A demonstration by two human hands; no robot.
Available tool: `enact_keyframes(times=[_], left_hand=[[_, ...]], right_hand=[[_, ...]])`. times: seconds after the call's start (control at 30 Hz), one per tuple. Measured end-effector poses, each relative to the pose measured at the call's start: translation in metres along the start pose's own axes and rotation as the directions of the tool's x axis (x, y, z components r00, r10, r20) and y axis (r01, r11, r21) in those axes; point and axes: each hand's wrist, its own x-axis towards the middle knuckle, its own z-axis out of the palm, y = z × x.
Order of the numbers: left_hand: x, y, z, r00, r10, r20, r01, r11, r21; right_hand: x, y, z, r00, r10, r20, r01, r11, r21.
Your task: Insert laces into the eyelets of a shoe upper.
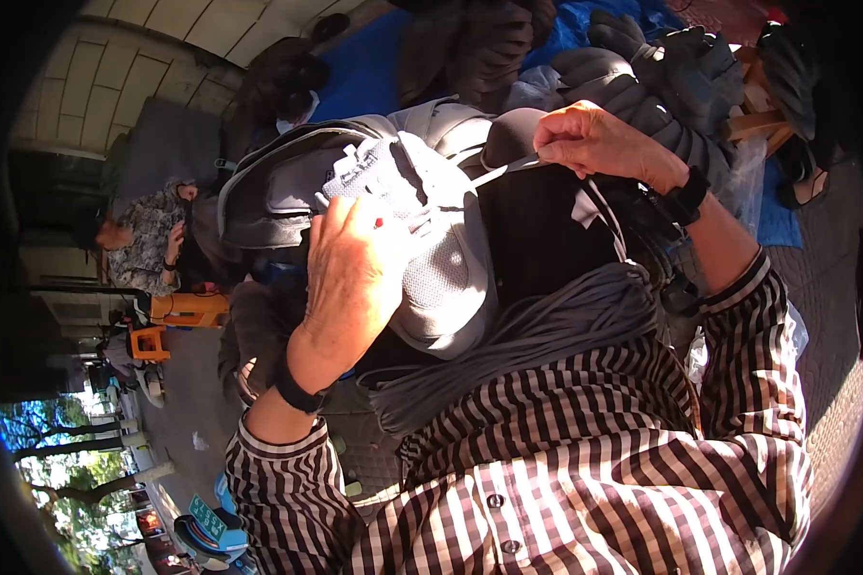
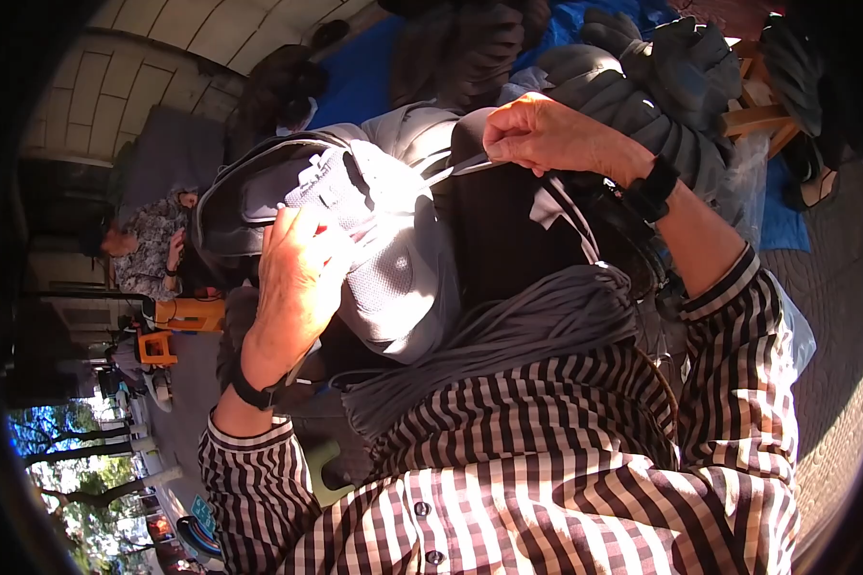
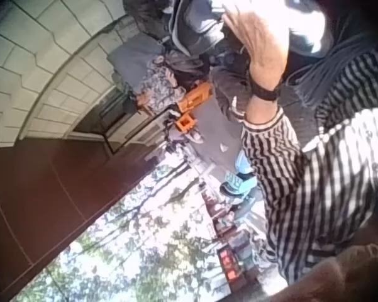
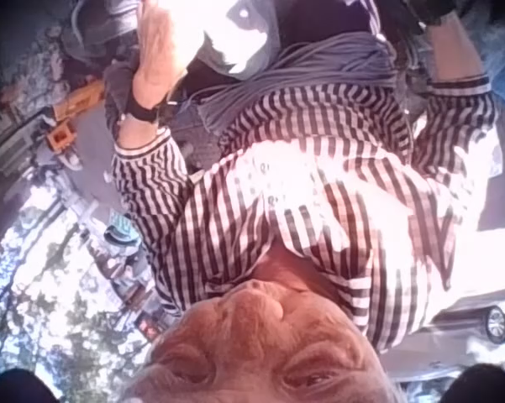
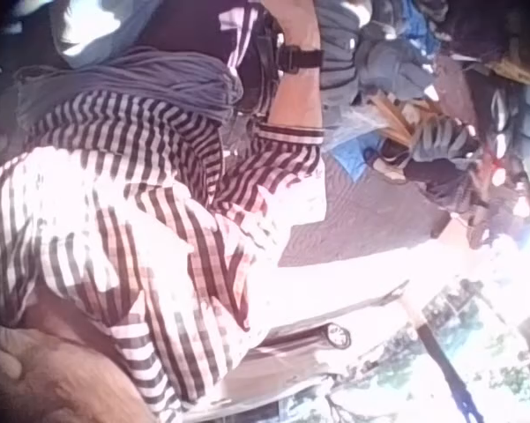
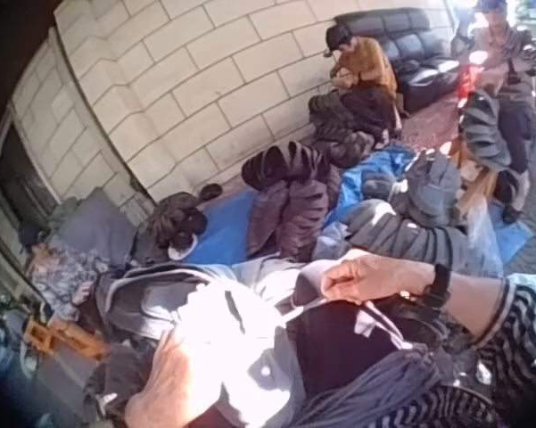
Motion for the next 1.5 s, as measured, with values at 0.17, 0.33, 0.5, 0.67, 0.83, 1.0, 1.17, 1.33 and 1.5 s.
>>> enact_keyframes(times=[0.17, 0.33, 0.5, 0.67, 0.83, 1.0, 1.17, 1.33, 1.5], left_hand=[[-0.010, -0.023, 0.009, 0.982, -0.155, 0.106, 0.178, 0.948, -0.263], [-0.002, -0.032, 0.012, 0.984, -0.093, 0.152, 0.147, 0.908, -0.393], [0.000, -0.035, 0.011, 0.979, -0.071, 0.190, 0.137, 0.921, -0.364], [0.007, -0.031, 0.006, 0.961, -0.149, 0.234, 0.252, 0.823, -0.510], [-0.006, -0.041, 0.023, 0.994, -0.109, -0.002, 0.098, 0.904, -0.416], [-0.005, -0.045, 0.028, 0.981, -0.170, 0.099, 0.196, 0.864, -0.464], [-0.004, -0.042, 0.025, 0.984, -0.157, 0.080, 0.176, 0.866, -0.469], [0.007, -0.035, 0.014, 0.974, -0.193, 0.116, 0.225, 0.797, -0.561], [0.002, -0.027, 0.002, 0.965, -0.234, 0.116, 0.260, 0.815, -0.517]], right_hand=[[-0.002, -0.010, -0.007, 0.991, -0.129, -0.028, 0.126, 0.988, -0.093], [-0.013, -0.014, -0.050, 0.991, -0.046, -0.124, 0.010, 0.961, -0.275], [-0.029, -0.009, -0.088, 0.987, -0.099, -0.129, 0.044, 0.926, -0.375], [-0.038, -0.025, -0.097, 0.984, -0.095, -0.152, 0.013, 0.885, -0.466], [-0.029, -0.037, -0.112, 0.962, -0.081, -0.261, -0.076, 0.838, -0.540], [-0.017, -0.023, -0.125, 0.980, -0.110, -0.164, 0.014, 0.866, -0.499], [-0.012, 0.015, -0.123, 0.981, 0.120, -0.155, -0.178, 0.874, -0.452], [-0.014, 0.046, -0.114, 0.751, -0.464, -0.470, -0.143, 0.581, -0.801], [-0.002, -0.032, -0.014, 0.859, -0.349, -0.374, 0.079, 0.813, -0.576]])
